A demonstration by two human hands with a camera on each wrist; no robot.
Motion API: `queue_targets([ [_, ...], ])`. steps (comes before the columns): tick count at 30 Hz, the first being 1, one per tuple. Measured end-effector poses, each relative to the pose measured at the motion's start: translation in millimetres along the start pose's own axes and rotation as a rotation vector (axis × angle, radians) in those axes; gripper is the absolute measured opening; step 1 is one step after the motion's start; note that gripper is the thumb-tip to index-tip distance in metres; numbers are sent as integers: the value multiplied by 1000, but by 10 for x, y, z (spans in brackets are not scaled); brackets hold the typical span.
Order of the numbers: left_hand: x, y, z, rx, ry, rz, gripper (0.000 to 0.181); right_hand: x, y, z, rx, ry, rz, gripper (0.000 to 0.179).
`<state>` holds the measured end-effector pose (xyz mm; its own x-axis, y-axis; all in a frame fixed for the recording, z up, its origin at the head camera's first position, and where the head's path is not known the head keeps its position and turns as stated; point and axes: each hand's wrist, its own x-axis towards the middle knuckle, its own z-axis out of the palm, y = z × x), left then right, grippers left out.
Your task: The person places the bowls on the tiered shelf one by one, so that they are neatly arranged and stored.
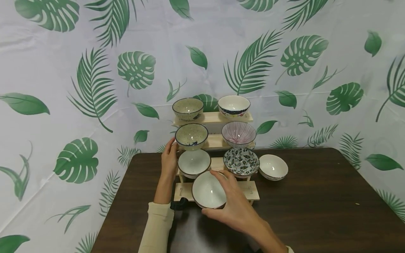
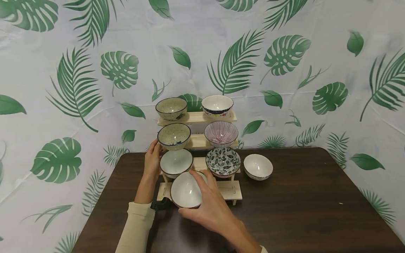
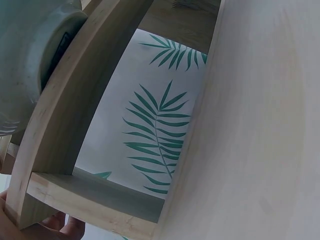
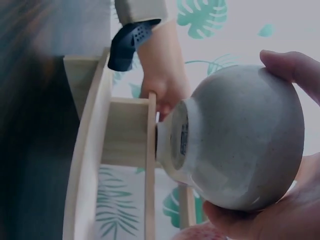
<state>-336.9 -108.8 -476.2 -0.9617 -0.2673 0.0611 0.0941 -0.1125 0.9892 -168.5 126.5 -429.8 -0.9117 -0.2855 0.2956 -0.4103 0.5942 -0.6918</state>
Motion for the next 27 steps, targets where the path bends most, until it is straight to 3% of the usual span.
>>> queue_targets([
  [8, 10, -11, 5, 10, 5, 12, 51, -4, 3, 37, -24, 2, -13, 100],
  [27, 5, 7, 11, -48, -5, 8, 51, 6, 26, 107, -31, -79, 13, 100],
])
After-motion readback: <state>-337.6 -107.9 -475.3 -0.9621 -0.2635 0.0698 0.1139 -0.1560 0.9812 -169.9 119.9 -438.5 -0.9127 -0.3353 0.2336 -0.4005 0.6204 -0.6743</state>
